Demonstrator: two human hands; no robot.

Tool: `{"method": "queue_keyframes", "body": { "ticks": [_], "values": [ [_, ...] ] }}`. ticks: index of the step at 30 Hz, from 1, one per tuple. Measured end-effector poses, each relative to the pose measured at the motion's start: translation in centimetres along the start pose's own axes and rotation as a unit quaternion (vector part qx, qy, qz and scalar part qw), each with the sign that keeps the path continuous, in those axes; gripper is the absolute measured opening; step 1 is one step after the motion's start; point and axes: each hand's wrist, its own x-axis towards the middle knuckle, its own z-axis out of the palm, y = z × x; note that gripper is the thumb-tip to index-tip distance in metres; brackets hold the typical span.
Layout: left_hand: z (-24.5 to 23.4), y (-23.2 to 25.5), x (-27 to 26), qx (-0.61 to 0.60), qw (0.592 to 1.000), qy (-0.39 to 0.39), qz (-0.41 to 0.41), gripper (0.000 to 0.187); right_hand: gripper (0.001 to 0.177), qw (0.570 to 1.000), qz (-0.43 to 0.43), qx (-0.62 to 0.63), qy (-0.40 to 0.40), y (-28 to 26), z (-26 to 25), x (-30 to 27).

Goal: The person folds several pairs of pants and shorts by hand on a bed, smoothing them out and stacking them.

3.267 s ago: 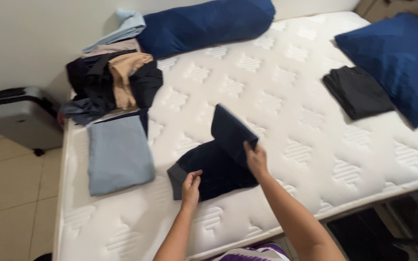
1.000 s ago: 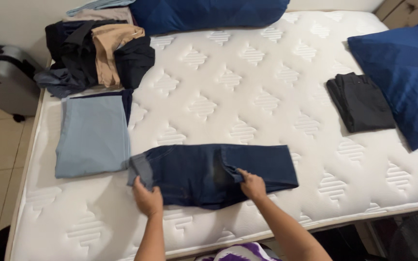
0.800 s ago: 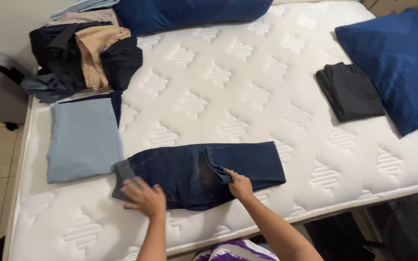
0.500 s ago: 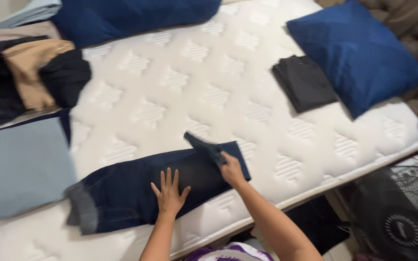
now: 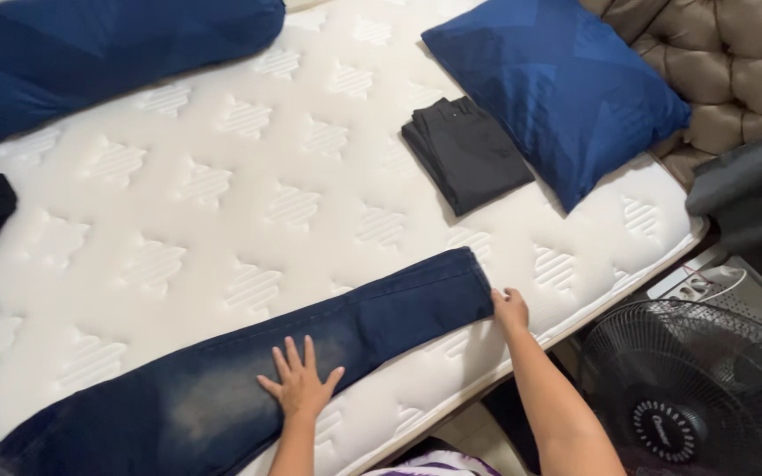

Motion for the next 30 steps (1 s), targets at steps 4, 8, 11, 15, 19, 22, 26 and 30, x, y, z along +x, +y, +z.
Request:
{"method": "queue_keyframes", "body": {
  "ticks": [4, 8, 11, 15, 19, 22, 26, 30],
  "values": [
    [0.1, 0.4, 0.1, 0.01, 1.0, -0.004, -0.016, 0.101, 0.054, 0.989, -0.121, -0.085, -0.03, 0.9, 1.4, 2.0],
    [0.5, 1.0, 0.5, 0.005, 0.999, -0.006, -0.041, 0.101, 0.043, 0.977, -0.156, -0.147, -0.012, 0.1, 3.5, 2.7],
    [0.8, 1.3, 0.6, 0.004, 0.999, -0.006, -0.053, 0.1, 0.025, 0.962, -0.238, -0.129, 0.036, -0.8, 3.9, 1.8],
    [1.1, 1.3, 0.8, 0.009, 0.999, 0.005, -0.052, 0.101, 0.022, 0.951, -0.304, -0.023, 0.055, -1.7, 4.0, 2.2],
    [1.6, 1.3, 0.9, 0.015, 0.998, 0.018, -0.054, 0.1, 0.028, 0.966, -0.26, -0.001, -0.017, -0.7, 5.7, 4.2],
    [2.2, 1.3, 1.2, 0.022, 0.998, 0.017, -0.057, 0.097, 0.037, 0.959, -0.261, -0.092, -0.052, -0.1, 5.9, 5.2],
    [3.8, 1.2, 1.8, 0.012, 0.995, 0.08, -0.06, 0.091, 0.044, 0.969, -0.214, -0.026, -0.116, -0.8, 5.1, 5.9],
    [5.7, 1.3, 2.5, 0.004, 0.989, 0.126, -0.072, 0.087, 0.038, 0.97, -0.112, 0.032, -0.213, -2.4, 4.2, 6.2]
  ]
}}
